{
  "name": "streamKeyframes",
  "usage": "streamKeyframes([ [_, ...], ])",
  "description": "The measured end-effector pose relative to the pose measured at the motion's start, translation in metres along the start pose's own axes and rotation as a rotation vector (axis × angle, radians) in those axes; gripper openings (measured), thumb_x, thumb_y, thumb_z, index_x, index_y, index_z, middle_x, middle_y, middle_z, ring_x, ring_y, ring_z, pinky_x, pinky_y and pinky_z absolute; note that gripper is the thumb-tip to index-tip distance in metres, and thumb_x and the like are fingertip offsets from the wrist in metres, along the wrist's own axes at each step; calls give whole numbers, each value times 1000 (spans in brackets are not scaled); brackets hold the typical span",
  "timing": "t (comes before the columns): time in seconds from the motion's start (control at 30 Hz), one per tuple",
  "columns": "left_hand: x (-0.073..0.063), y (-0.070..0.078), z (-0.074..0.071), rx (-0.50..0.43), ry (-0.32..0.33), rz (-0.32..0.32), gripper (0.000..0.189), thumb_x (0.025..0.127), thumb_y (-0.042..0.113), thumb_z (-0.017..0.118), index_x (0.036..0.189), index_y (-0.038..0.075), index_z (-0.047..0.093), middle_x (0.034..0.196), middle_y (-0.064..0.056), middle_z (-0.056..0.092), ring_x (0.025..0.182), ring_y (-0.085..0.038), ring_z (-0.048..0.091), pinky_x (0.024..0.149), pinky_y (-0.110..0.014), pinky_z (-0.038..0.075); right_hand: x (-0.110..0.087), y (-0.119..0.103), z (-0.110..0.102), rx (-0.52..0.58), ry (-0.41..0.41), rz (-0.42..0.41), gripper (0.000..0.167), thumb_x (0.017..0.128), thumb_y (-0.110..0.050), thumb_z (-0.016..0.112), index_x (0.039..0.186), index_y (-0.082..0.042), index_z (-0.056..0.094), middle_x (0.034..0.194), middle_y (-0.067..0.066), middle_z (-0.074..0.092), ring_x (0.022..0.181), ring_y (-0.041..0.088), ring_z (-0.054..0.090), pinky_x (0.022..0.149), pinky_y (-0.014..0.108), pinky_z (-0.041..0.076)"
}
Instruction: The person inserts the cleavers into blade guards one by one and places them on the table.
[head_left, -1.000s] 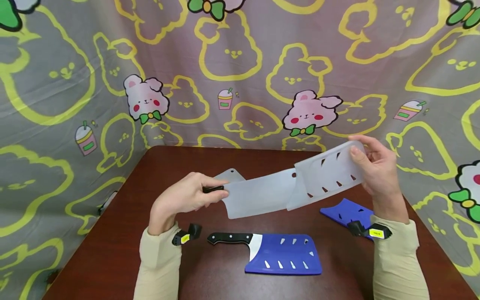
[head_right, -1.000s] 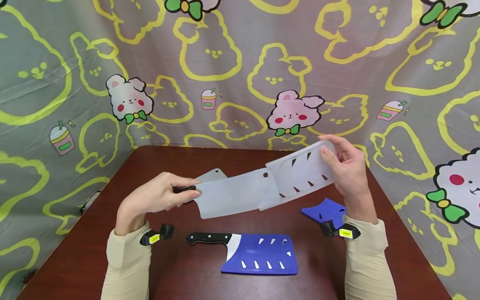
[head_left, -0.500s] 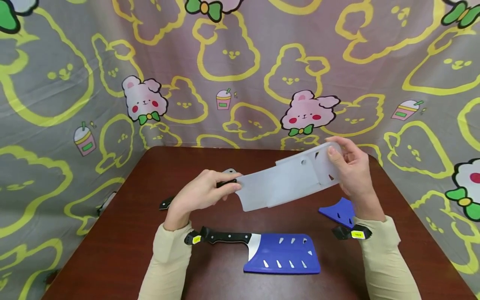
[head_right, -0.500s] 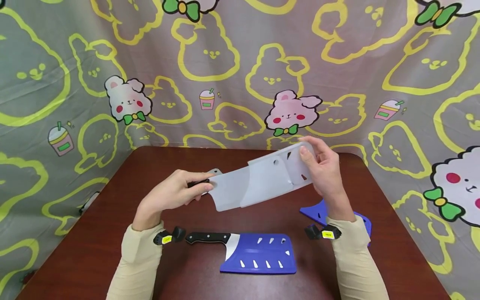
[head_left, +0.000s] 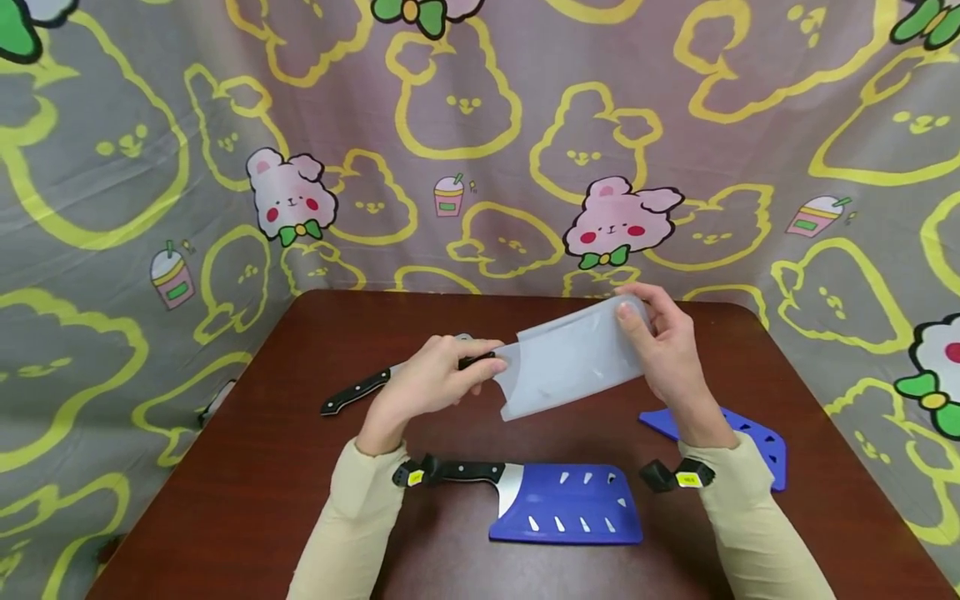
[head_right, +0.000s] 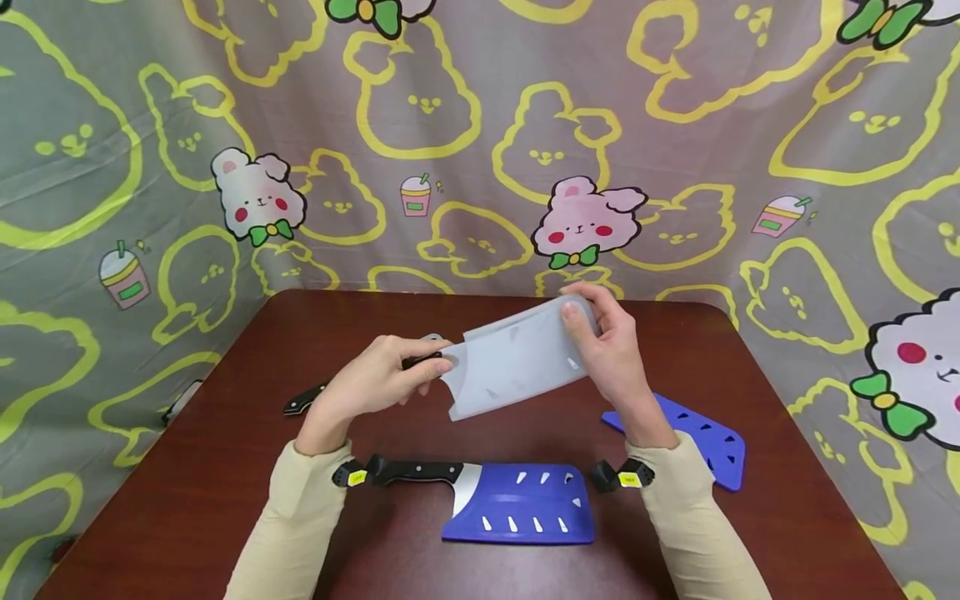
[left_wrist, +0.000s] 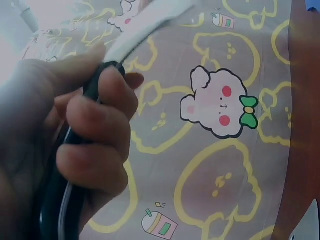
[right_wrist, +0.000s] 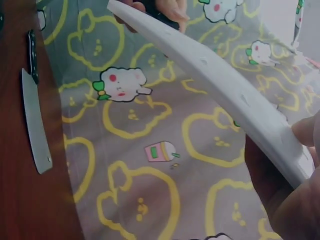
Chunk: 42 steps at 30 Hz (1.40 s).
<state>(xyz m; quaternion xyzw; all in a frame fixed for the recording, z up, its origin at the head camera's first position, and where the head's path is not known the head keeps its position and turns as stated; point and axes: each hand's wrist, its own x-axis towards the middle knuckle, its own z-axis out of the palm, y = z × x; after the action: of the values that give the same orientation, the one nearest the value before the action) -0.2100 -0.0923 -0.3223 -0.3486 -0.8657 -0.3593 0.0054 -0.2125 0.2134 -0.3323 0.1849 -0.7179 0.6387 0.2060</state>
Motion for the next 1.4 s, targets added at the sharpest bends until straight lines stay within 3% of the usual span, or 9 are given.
streamKeyframes([
  [0.2, -1, -16, 5, -69, -140, -60, 30, 99, 35, 58, 122, 17, 64, 73, -9, 63, 52, -23, 61, 57, -27, 50, -3, 2, -10, -191, -153, 109, 31, 100, -19, 56, 127, -4, 54, 94, -1, 65, 80, 11, 68, 62, 31, 59],
  [0.37, 0, -31, 7, -57, -256, -65, 29, 97, 30, 62, 120, 13, 63, 81, -8, 66, 62, -26, 67, 64, -27, 53, -8, 17, -24, -349, -311, 196, 30, 100, -25, 57, 125, -9, 56, 98, 11, 66, 84, 18, 66, 66, 33, 58],
  [0.6, 0, -52, 16, 21, -357, -121, 42, 94, 26, 66, 133, 11, 57, 87, 1, 69, 70, -14, 66, 63, -27, 48, -15, 41, -36, -365, -434, 266, 24, 98, -23, 61, 118, -11, 60, 100, 15, 70, 85, 26, 66, 66, 34, 59],
  [0.8, -3, -63, 23, 34, -365, -171, 38, 94, 20, 67, 130, 12, 59, 93, 2, 69, 75, -12, 65, 61, -27, 47, -16, 57, -39, -349, -458, 304, 24, 98, -23, 60, 118, -10, 60, 102, 16, 69, 85, 27, 65, 64, 36, 59],
  [1.07, -1, -81, 29, 142, -347, -211, 34, 92, 19, 69, 126, 12, 64, 101, 0, 67, 79, -13, 56, 70, -29, 45, -12, 89, -35, -335, -521, 324, 22, 99, -21, 60, 116, -8, 61, 97, 16, 68, 85, 25, 64, 64, 34, 59],
  [1.4, 0, -94, 32, 160, -335, -244, 29, 94, 15, 67, 122, 10, 65, 107, -4, 70, 86, -15, 56, 77, -31, 45, -14, 110, -32, -319, -569, 386, 23, 100, -16, 56, 119, -3, 58, 107, 19, 65, 95, 28, 65, 72, 37, 60],
])
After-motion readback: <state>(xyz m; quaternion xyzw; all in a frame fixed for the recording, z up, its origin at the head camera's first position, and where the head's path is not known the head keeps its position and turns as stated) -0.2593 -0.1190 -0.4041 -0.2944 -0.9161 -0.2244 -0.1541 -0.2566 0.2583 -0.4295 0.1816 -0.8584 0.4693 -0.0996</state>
